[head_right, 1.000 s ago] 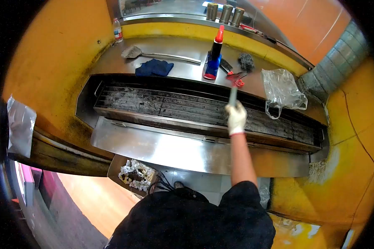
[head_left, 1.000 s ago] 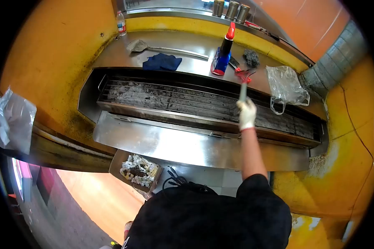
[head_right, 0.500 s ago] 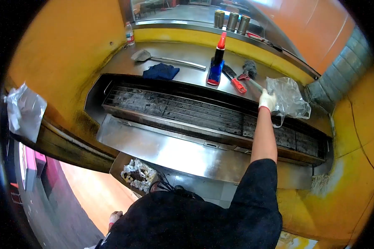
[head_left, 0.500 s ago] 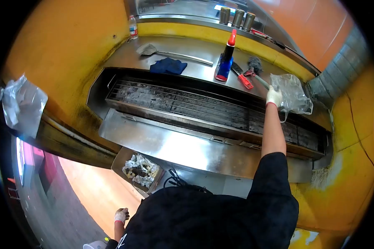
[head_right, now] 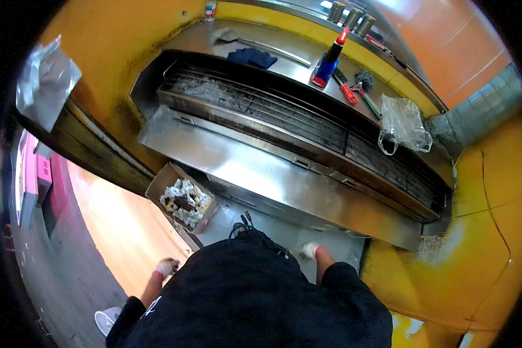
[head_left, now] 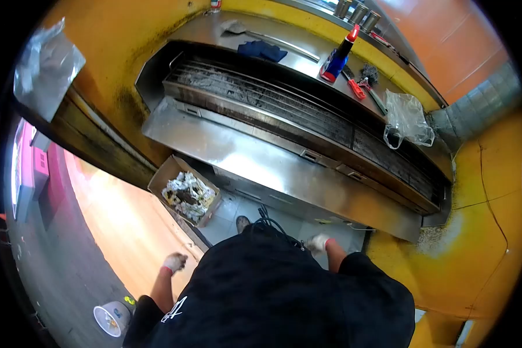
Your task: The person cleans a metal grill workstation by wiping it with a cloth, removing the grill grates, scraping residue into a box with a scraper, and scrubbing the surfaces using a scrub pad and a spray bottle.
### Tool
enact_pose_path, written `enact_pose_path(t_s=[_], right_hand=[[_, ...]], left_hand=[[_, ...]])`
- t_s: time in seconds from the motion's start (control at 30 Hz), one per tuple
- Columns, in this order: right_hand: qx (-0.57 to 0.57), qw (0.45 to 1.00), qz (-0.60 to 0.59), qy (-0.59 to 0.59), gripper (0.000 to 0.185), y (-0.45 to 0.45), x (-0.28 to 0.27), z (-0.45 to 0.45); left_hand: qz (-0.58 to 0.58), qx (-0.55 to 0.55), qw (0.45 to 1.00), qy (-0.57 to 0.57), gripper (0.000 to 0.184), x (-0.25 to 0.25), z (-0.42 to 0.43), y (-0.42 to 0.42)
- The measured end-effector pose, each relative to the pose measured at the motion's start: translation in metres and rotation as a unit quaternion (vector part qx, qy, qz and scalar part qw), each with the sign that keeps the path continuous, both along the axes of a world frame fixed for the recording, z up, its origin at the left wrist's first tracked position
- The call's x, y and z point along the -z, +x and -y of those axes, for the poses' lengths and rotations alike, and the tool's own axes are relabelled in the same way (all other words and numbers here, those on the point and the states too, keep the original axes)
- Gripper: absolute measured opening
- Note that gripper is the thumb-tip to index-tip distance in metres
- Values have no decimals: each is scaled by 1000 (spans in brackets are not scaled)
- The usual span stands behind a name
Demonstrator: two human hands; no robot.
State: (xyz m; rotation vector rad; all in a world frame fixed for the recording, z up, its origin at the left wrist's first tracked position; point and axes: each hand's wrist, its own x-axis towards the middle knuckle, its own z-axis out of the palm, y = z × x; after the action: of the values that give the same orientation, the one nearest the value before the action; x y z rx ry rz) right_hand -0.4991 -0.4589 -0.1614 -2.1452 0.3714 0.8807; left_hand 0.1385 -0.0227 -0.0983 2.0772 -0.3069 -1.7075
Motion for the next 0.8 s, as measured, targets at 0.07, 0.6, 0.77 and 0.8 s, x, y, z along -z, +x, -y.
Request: enact_pose_path(t_s=[0.07, 0.6, 0.77, 0.8], right_hand=[[407, 870, -258, 104, 27, -6, -54, -80], [496, 866, -36, -58, 44, 64, -208, 84], [461, 887, 28, -24, 48, 50, -202, 117], [456, 889, 25, -4, 50, 40, -202, 118]], left_hand=[[170, 187, 962, -106, 42, 44, 3, 31], [167, 91, 942, -275, 49, -164, 279, -55], [161, 62, 914, -368, 44, -285, 434, -81], [159, 85, 896, -406, 43, -293, 471, -76]])
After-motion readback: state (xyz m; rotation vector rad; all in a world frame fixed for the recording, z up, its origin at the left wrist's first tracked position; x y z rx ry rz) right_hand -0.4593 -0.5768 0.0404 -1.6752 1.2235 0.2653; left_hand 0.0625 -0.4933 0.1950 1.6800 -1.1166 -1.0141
